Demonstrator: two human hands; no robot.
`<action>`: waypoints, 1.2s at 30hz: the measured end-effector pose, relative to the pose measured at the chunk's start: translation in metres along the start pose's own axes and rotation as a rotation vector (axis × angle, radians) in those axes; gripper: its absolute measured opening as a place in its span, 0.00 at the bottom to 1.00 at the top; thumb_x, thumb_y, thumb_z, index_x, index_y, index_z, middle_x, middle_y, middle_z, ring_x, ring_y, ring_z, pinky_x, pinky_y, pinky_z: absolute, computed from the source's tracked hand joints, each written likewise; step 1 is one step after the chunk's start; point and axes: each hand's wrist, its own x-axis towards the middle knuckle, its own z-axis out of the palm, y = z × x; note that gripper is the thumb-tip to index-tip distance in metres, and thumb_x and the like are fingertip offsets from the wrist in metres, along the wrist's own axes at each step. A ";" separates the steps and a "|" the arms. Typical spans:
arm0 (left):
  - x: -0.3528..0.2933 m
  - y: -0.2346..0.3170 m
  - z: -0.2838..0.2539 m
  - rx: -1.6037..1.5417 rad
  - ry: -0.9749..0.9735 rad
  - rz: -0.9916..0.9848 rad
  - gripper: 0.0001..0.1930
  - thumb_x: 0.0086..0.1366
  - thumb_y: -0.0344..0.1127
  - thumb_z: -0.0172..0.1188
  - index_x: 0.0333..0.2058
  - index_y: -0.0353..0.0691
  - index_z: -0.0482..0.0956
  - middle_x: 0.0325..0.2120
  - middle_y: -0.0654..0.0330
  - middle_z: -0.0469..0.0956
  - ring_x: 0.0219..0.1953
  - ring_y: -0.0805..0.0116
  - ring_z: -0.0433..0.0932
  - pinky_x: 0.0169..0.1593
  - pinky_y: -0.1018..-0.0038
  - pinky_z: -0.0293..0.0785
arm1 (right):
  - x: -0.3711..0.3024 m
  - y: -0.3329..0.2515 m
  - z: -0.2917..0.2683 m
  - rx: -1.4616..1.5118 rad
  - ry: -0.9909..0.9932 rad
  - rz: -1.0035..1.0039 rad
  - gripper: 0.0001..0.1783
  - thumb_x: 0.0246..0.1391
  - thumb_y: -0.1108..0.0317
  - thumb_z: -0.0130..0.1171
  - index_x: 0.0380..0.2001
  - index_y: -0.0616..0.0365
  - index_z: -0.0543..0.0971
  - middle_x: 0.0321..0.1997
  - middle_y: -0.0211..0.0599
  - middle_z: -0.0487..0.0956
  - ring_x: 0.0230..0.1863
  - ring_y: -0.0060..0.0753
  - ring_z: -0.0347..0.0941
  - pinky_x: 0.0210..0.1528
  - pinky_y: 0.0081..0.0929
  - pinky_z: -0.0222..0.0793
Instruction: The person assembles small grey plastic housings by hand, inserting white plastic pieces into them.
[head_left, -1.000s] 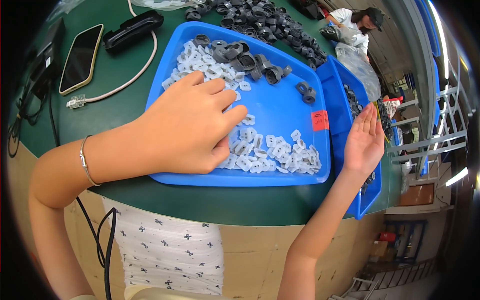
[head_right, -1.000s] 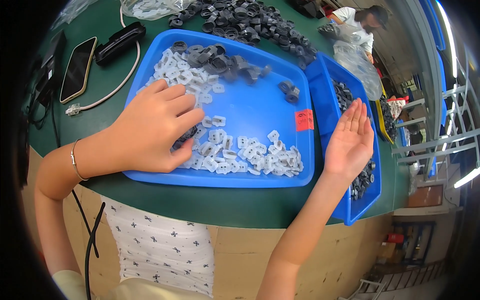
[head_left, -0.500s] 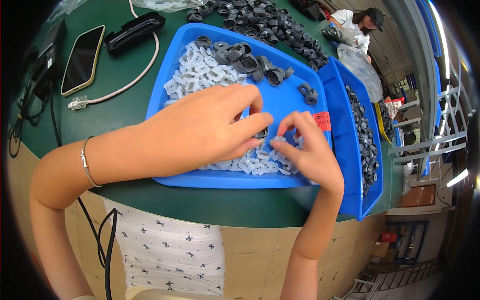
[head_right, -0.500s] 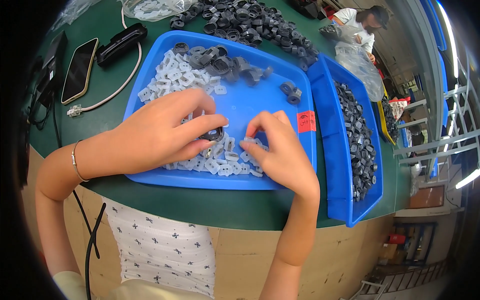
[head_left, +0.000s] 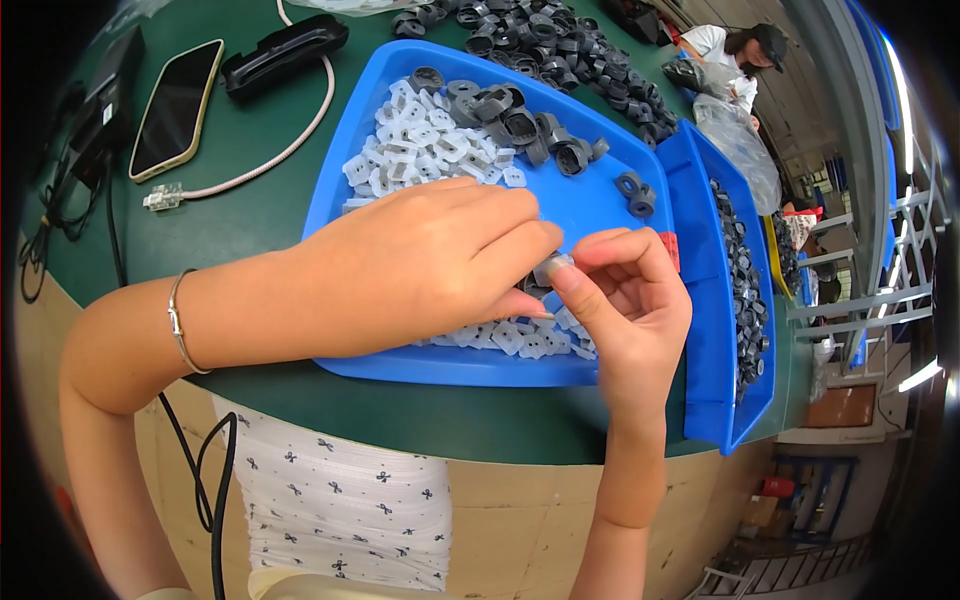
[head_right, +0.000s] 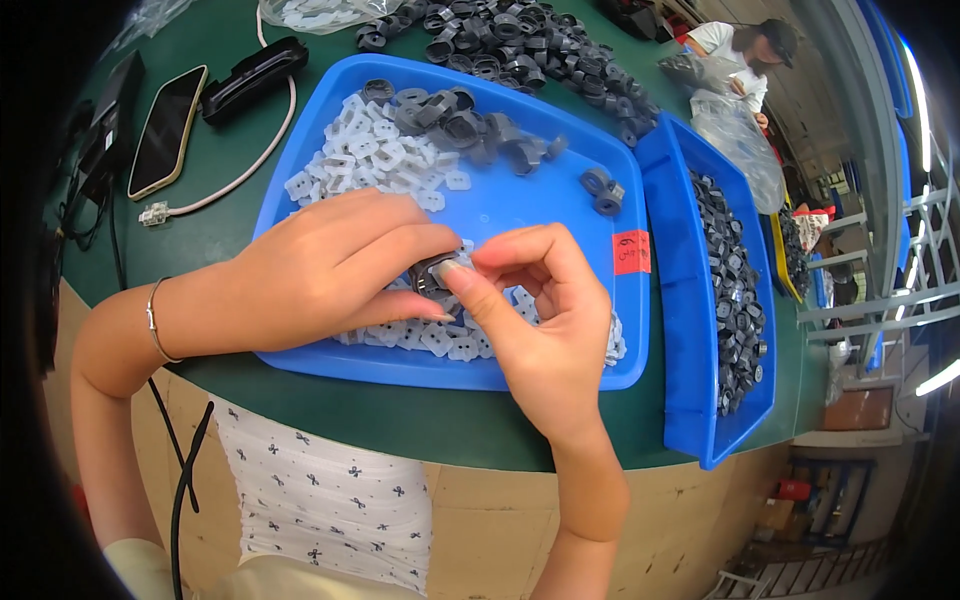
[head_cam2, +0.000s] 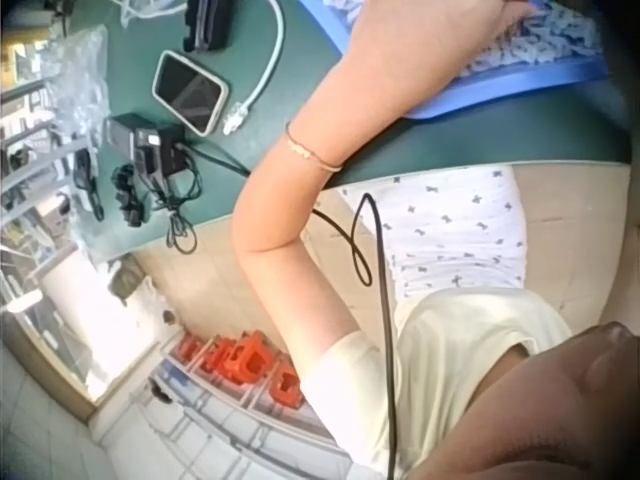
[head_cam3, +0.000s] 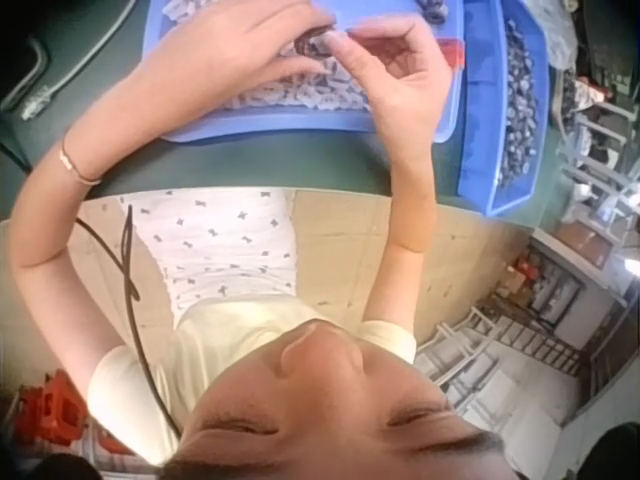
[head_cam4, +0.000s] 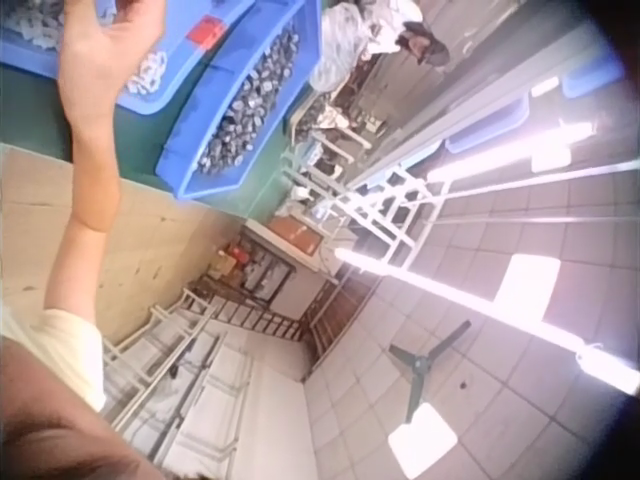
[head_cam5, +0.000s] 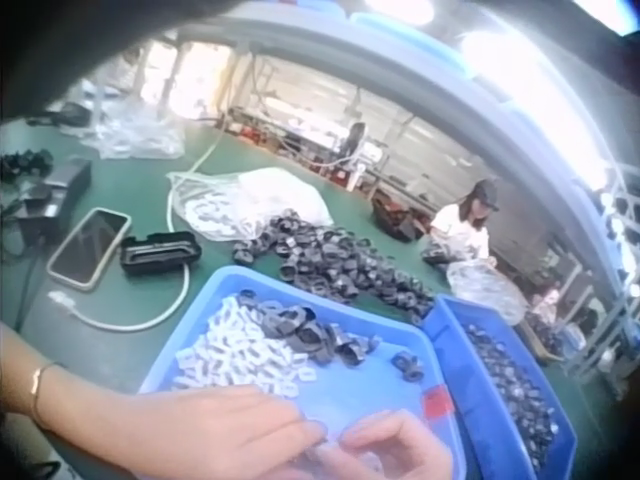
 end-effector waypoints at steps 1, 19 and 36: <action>0.000 0.000 0.000 0.014 -0.001 0.011 0.22 0.49 0.38 0.67 0.41 0.35 0.73 0.31 0.55 0.73 0.30 0.59 0.74 0.34 0.69 0.72 | -0.001 0.001 0.001 -0.008 0.025 -0.020 0.08 0.46 0.79 0.64 0.28 0.62 0.74 0.31 0.31 0.74 0.34 0.19 0.70 0.39 0.17 0.67; -0.002 0.000 -0.003 0.027 0.056 0.057 0.24 0.46 0.41 0.68 0.40 0.34 0.75 0.29 0.56 0.75 0.29 0.60 0.75 0.33 0.71 0.73 | -0.001 0.014 0.007 -0.417 0.083 -0.494 0.11 0.40 0.80 0.66 0.22 0.61 0.72 0.28 0.37 0.72 0.29 0.31 0.67 0.31 0.23 0.62; 0.000 -0.001 0.001 0.031 0.171 0.172 0.23 0.42 0.38 0.70 0.40 0.38 0.78 0.29 0.60 0.75 0.26 0.67 0.72 0.27 0.75 0.66 | 0.000 0.001 -0.003 0.225 -0.131 0.076 0.12 0.46 0.78 0.63 0.33 0.60 0.71 0.34 0.31 0.72 0.39 0.23 0.67 0.44 0.22 0.65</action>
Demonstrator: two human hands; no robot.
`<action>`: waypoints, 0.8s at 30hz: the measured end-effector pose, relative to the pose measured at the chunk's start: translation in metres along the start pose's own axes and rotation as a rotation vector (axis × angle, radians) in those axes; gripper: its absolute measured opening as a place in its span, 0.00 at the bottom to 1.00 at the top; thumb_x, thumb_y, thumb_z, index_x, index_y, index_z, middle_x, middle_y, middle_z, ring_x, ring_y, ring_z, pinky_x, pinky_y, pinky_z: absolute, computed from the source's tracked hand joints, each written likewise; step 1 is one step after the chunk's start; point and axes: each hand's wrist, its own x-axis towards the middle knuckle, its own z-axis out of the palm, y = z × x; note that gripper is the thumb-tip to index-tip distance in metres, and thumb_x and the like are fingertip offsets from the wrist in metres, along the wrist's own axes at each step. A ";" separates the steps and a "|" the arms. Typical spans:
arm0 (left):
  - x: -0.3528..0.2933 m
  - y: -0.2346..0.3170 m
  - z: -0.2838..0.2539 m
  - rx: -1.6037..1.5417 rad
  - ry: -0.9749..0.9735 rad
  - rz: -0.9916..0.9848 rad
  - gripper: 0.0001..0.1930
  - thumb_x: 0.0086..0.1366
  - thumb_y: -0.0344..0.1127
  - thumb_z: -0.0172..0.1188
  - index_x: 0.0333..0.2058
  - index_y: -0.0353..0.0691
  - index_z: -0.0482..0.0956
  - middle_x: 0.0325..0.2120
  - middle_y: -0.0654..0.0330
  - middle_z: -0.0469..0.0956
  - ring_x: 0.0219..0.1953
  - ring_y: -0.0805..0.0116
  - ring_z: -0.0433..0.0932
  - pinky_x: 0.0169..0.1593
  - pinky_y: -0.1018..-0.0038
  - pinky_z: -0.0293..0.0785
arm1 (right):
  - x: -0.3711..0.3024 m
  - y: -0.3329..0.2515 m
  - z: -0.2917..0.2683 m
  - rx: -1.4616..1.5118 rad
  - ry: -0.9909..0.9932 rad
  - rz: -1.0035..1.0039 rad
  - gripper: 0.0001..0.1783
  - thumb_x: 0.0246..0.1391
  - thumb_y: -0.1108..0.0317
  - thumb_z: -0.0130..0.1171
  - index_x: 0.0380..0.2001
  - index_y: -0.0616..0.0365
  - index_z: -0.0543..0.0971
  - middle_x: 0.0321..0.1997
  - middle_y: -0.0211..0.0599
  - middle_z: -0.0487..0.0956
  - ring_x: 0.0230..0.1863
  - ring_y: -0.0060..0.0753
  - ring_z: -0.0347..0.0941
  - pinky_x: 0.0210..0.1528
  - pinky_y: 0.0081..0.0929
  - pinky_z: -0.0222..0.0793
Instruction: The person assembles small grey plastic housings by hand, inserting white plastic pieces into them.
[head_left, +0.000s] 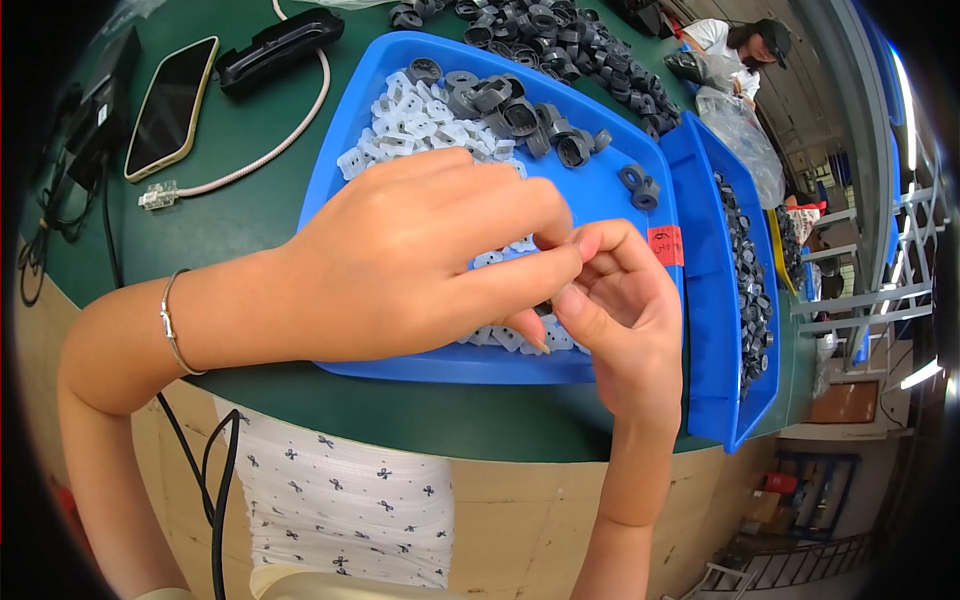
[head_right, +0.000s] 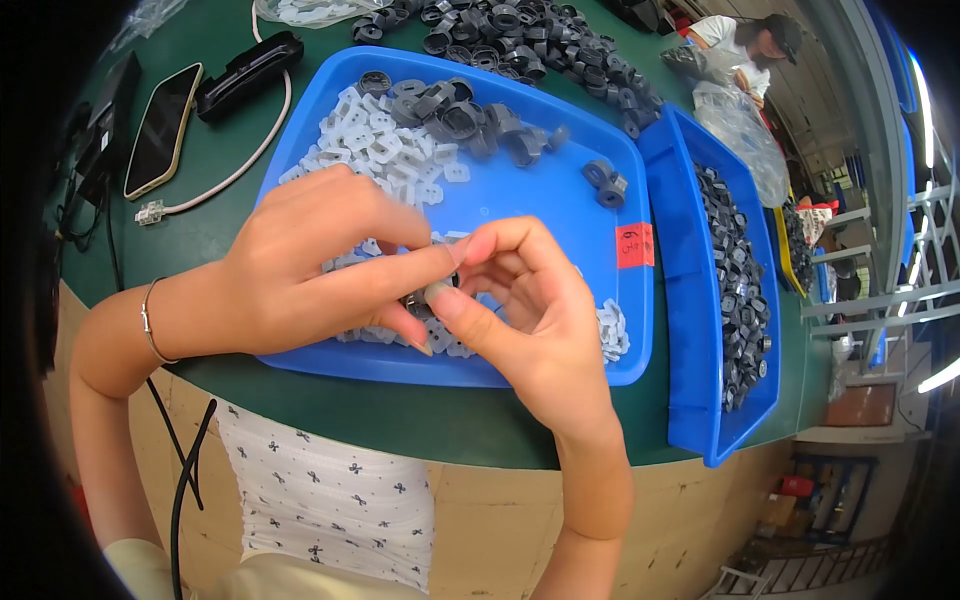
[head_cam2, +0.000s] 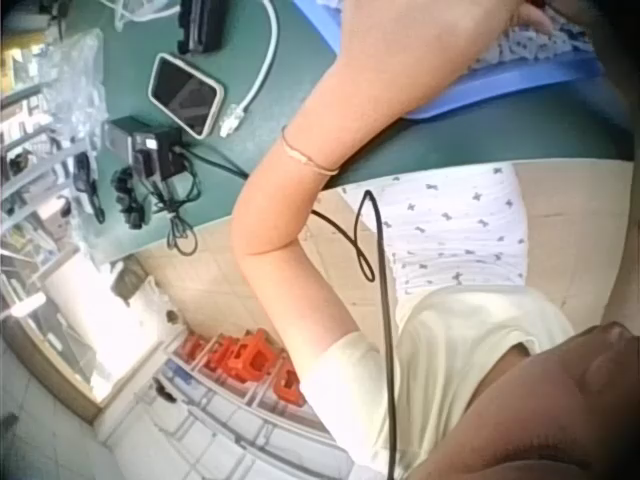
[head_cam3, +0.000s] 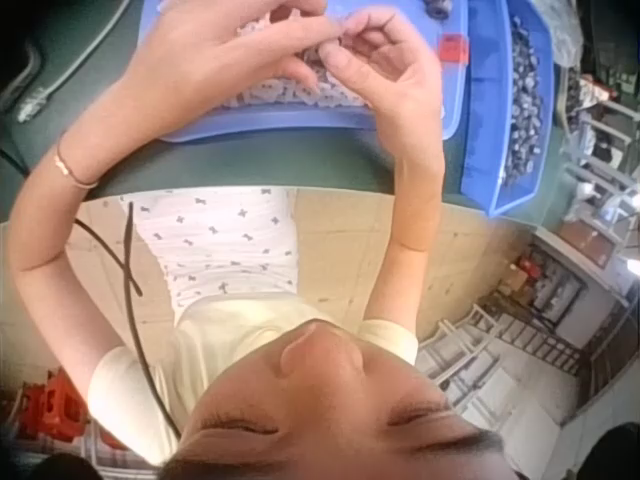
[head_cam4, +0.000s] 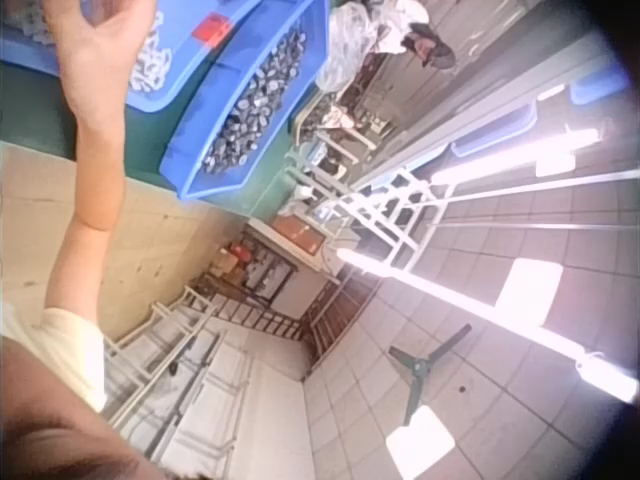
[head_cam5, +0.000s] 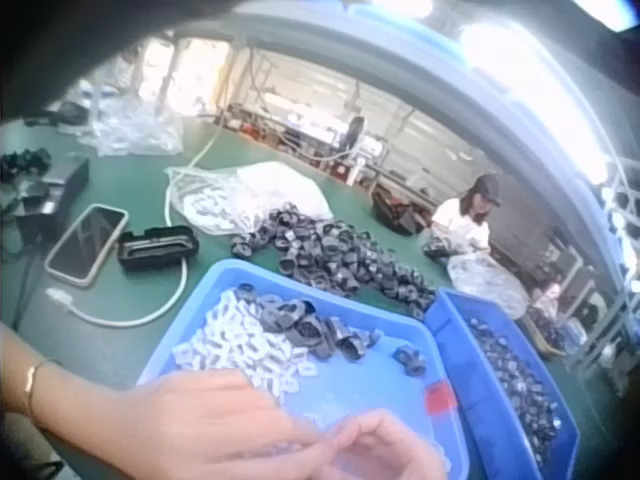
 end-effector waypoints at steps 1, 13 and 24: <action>0.001 0.000 0.001 -0.012 0.038 0.014 0.23 0.41 0.37 0.70 0.40 0.40 0.79 0.30 0.62 0.74 0.27 0.68 0.72 0.27 0.75 0.66 | 0.000 -0.003 -0.001 0.087 -0.030 0.133 0.13 0.46 0.78 0.63 0.34 0.60 0.70 0.35 0.30 0.72 0.40 0.22 0.68 0.46 0.21 0.66; 0.003 -0.001 0.001 0.005 0.047 0.060 0.25 0.38 0.33 0.71 0.41 0.50 0.82 0.31 0.65 0.69 0.30 0.68 0.69 0.29 0.75 0.64 | 0.000 -0.003 -0.017 0.180 -0.156 0.197 0.13 0.43 0.80 0.63 0.35 0.65 0.75 0.37 0.37 0.76 0.39 0.24 0.73 0.42 0.20 0.69; 0.001 -0.003 -0.003 0.024 -0.005 0.062 0.25 0.41 0.37 0.69 0.43 0.46 0.81 0.28 0.65 0.69 0.29 0.68 0.70 0.30 0.74 0.65 | -0.003 0.002 -0.001 0.308 -0.046 0.181 0.13 0.46 0.81 0.60 0.37 0.64 0.73 0.37 0.36 0.75 0.38 0.23 0.71 0.42 0.19 0.68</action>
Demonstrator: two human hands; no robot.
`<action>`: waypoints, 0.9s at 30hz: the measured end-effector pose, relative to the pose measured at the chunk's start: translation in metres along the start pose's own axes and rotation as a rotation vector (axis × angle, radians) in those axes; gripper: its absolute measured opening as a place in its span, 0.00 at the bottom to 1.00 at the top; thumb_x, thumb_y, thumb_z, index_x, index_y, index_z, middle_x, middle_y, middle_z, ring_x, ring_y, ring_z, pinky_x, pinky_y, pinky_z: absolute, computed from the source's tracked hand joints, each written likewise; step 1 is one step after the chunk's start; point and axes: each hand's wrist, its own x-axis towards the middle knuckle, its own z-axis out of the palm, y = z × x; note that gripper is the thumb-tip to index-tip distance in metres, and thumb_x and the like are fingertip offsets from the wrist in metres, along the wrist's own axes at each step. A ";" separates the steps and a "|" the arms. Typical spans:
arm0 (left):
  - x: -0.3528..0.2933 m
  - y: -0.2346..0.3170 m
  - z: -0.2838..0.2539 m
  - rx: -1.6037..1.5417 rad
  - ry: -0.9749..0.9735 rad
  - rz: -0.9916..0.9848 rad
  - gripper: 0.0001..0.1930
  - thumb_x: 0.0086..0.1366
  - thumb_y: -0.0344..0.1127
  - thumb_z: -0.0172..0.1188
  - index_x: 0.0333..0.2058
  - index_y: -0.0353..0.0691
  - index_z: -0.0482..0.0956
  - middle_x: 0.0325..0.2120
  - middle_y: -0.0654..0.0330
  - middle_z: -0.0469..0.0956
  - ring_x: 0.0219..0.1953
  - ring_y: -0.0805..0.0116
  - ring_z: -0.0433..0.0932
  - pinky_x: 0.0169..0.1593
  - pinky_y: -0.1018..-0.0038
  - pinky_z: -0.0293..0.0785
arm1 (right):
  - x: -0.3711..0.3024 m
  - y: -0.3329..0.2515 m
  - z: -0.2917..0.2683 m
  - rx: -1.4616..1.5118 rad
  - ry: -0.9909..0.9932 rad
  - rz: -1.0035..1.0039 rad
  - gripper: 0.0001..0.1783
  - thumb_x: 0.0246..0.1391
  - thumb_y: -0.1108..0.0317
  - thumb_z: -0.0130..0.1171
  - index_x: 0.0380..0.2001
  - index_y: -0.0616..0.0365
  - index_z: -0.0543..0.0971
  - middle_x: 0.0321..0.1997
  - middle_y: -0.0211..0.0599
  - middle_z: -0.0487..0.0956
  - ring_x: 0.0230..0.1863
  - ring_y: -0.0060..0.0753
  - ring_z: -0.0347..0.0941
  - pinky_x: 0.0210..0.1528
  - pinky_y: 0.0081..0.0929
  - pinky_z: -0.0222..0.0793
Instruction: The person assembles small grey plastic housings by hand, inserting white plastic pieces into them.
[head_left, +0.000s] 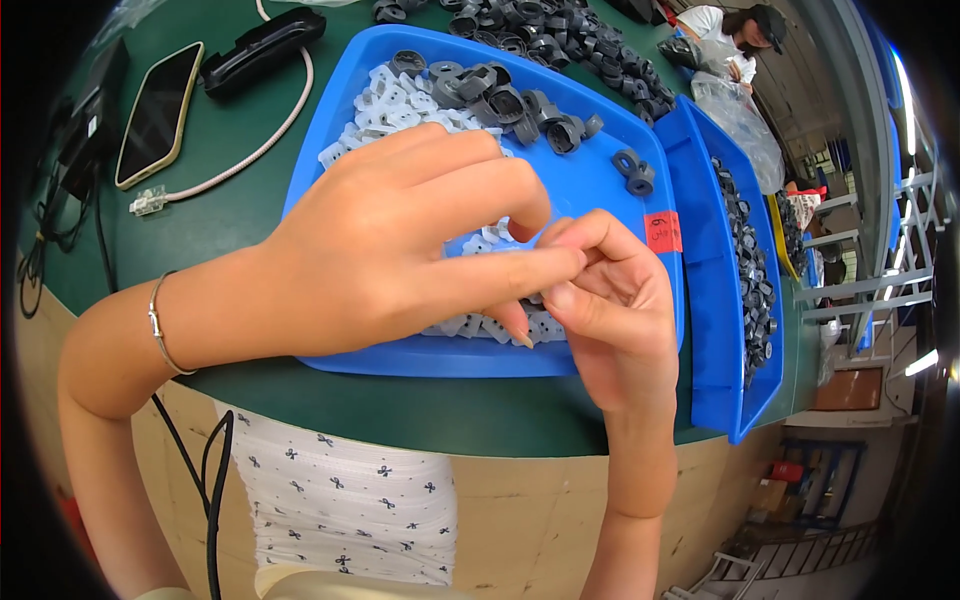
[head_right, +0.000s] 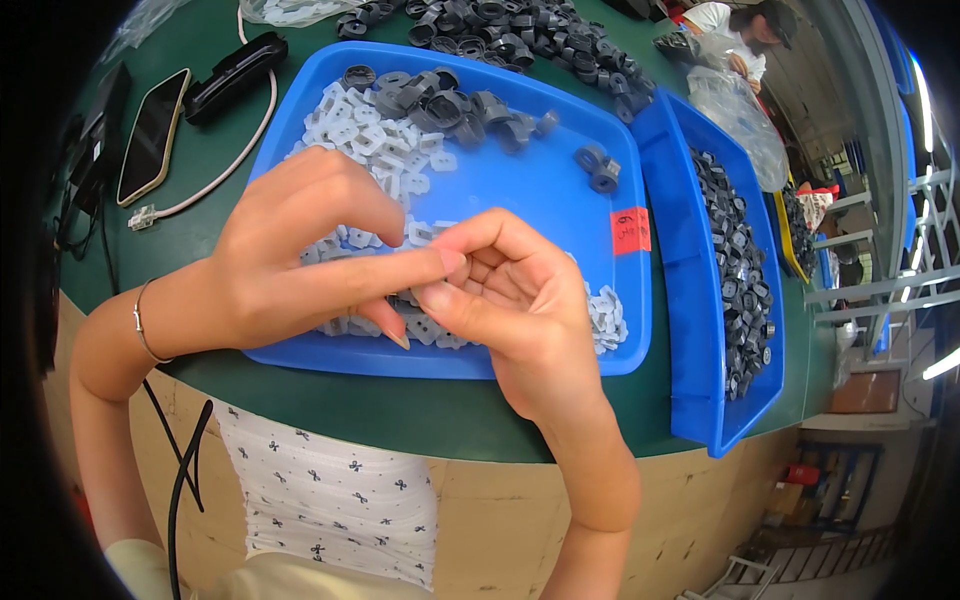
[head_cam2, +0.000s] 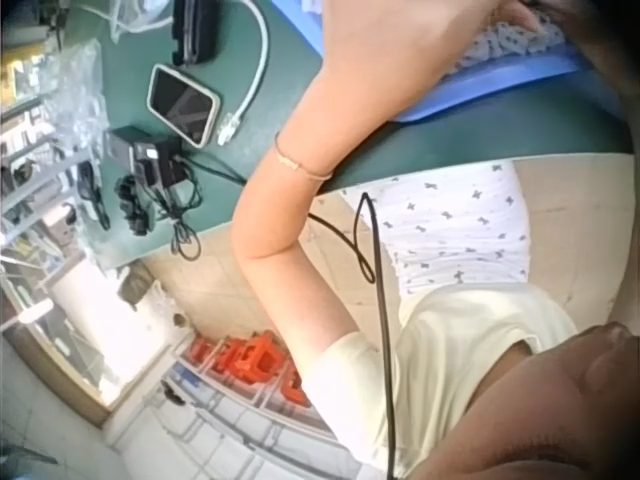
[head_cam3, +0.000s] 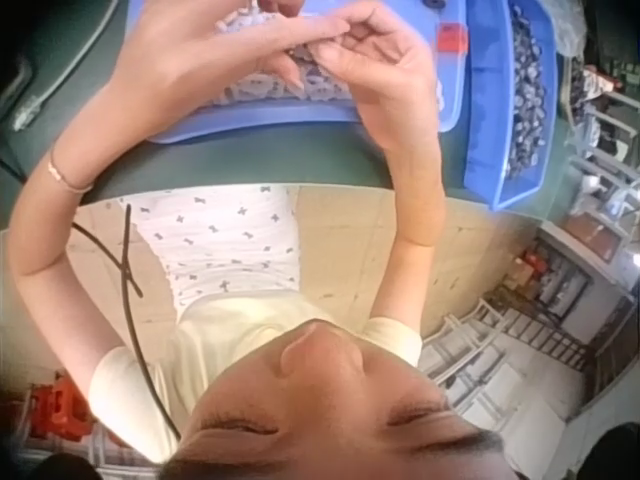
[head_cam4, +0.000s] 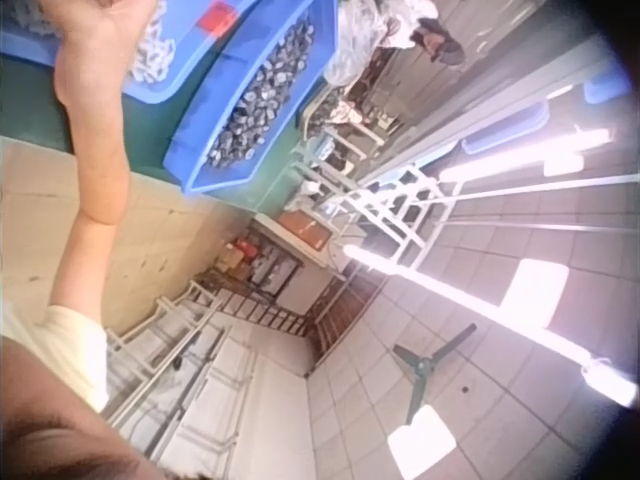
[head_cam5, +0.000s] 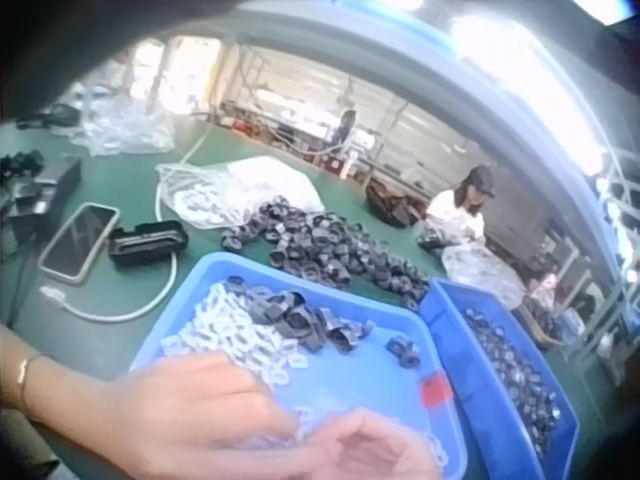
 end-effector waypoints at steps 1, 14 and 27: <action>0.001 -0.001 0.001 -0.025 -0.003 -0.024 0.25 0.41 0.38 0.69 0.43 0.44 0.81 0.29 0.64 0.70 0.29 0.67 0.70 0.30 0.74 0.65 | 0.000 -0.001 0.000 -0.072 0.026 -0.008 0.13 0.47 0.80 0.60 0.38 0.64 0.73 0.38 0.35 0.75 0.40 0.23 0.71 0.43 0.19 0.68; 0.018 0.009 0.001 -0.141 -0.236 -0.100 0.21 0.40 0.35 0.69 0.36 0.37 0.78 0.31 0.56 0.68 0.33 0.55 0.70 0.36 0.63 0.67 | 0.000 0.007 -0.009 -0.811 -0.223 -0.281 0.09 0.49 0.78 0.52 0.36 0.66 0.70 0.35 0.53 0.74 0.39 0.55 0.73 0.39 0.35 0.68; 0.028 0.024 0.003 -0.019 -0.237 -0.061 0.18 0.31 0.34 0.69 0.26 0.36 0.77 0.30 0.57 0.65 0.34 0.57 0.67 0.36 0.65 0.65 | -0.002 0.013 -0.009 -0.896 -0.141 -0.411 0.11 0.36 0.83 0.51 0.29 0.66 0.67 0.25 0.48 0.73 0.29 0.56 0.69 0.28 0.43 0.61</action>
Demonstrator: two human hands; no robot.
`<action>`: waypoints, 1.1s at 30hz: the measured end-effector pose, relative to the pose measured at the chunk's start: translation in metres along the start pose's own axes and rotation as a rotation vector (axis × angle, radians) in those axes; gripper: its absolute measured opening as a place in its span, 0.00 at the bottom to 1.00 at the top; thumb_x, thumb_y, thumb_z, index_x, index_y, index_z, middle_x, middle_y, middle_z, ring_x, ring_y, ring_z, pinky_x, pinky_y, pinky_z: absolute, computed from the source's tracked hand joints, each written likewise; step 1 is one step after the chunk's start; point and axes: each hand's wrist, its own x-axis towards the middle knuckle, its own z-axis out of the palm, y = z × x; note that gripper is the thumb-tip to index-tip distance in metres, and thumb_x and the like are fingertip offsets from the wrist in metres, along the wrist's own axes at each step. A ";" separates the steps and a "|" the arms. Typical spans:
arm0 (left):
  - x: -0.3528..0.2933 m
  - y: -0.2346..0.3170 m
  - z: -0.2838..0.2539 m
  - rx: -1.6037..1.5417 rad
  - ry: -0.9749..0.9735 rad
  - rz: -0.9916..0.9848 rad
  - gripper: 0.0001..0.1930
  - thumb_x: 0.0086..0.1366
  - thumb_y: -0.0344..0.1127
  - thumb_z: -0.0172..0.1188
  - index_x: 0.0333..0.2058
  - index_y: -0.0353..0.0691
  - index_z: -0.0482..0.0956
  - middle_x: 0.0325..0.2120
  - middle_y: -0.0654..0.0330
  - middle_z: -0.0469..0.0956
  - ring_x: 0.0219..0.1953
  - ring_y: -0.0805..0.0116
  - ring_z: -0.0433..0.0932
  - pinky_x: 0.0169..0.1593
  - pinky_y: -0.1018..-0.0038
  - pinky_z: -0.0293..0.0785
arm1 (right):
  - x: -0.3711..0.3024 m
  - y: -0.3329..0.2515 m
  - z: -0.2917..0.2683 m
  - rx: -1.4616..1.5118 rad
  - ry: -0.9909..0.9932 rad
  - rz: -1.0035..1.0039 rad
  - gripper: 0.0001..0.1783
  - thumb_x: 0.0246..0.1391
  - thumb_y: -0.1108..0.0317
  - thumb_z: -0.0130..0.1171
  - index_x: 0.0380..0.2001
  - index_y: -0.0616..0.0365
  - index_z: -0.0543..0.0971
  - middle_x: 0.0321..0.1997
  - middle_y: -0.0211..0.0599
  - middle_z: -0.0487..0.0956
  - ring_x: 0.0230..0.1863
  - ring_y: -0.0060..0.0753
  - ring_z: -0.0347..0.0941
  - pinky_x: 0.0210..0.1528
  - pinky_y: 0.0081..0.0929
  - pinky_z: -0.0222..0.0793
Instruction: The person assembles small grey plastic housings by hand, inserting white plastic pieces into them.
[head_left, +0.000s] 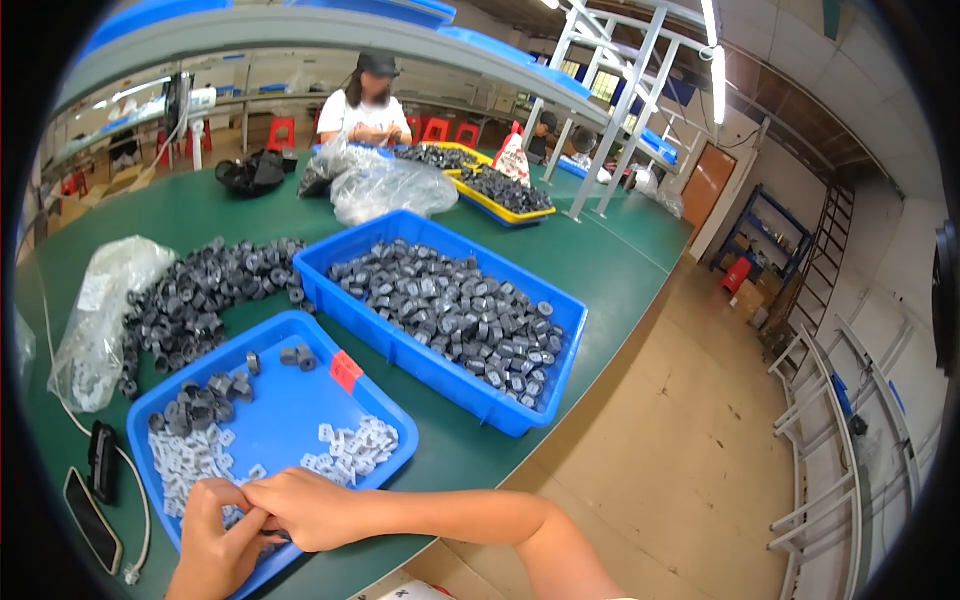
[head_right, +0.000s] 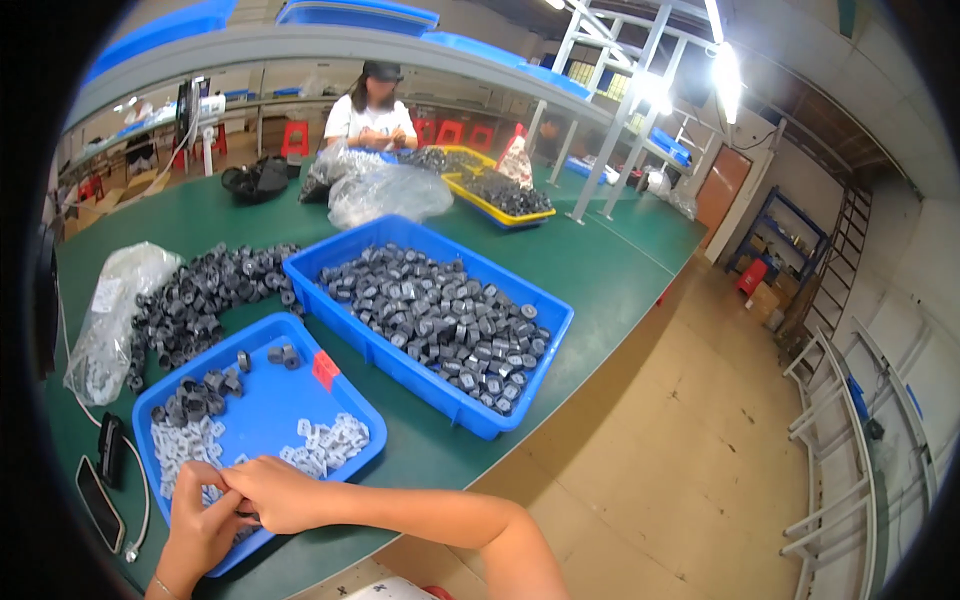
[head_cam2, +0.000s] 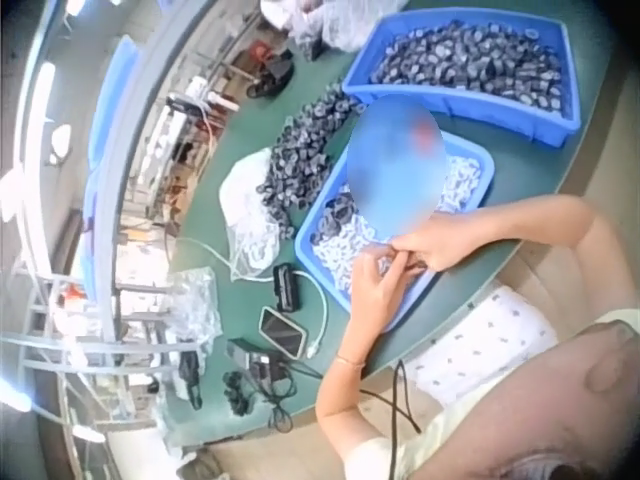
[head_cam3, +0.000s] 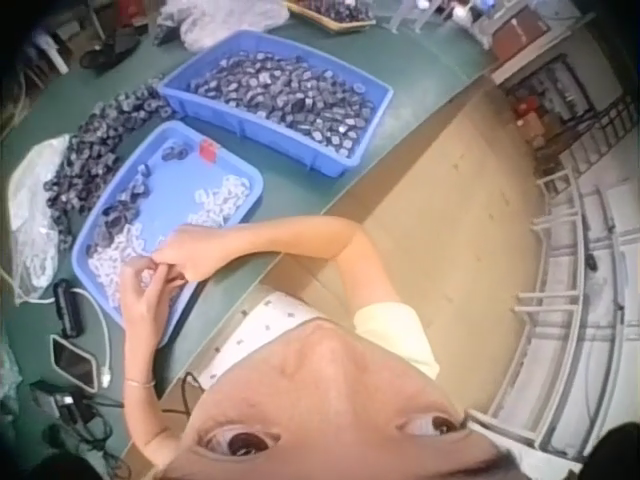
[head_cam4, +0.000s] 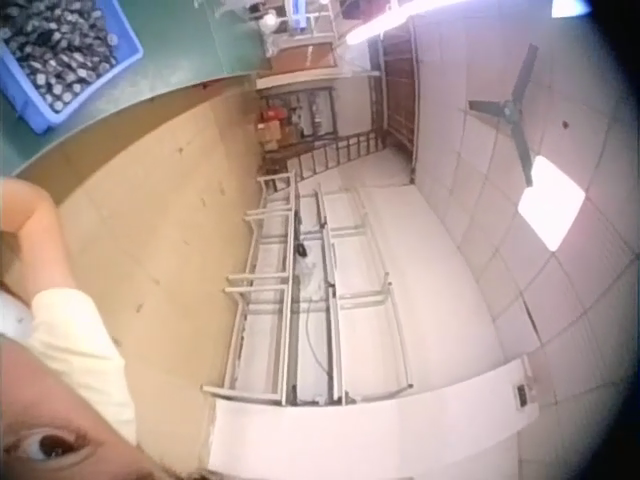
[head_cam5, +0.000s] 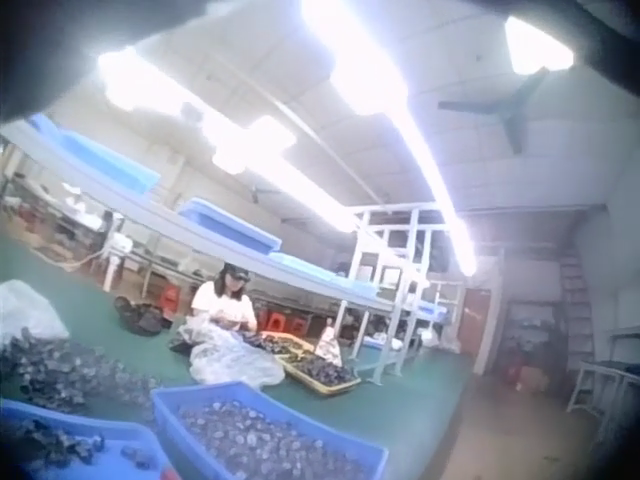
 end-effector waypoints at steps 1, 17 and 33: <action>0.000 -0.001 0.001 -0.011 0.003 -0.008 0.18 0.31 0.34 0.70 0.26 0.36 0.77 0.30 0.57 0.65 0.34 0.57 0.67 0.36 0.65 0.65 | 0.000 0.002 -0.001 -0.003 0.012 -0.005 0.10 0.39 0.82 0.50 0.30 0.65 0.68 0.26 0.47 0.74 0.28 0.55 0.69 0.27 0.41 0.61; -0.004 0.001 -0.007 -0.098 0.100 -0.095 0.21 0.45 0.29 0.68 0.42 0.43 0.79 0.38 0.52 0.68 0.41 0.55 0.69 0.42 0.67 0.68 | 0.009 0.032 0.001 0.369 0.068 -0.071 0.06 0.54 0.76 0.54 0.36 0.61 0.74 0.36 0.31 0.76 0.39 0.19 0.70 0.44 0.20 0.66; -0.341 0.156 -0.085 -0.048 0.898 -1.028 0.09 0.65 0.28 0.47 0.44 0.38 0.69 0.41 0.66 0.67 0.46 0.77 0.65 0.47 0.80 0.60 | -0.163 -0.015 -0.163 -0.590 1.277 0.291 0.08 0.43 0.76 0.61 0.30 0.57 0.80 0.28 0.40 0.81 0.31 0.34 0.79 0.34 0.29 0.70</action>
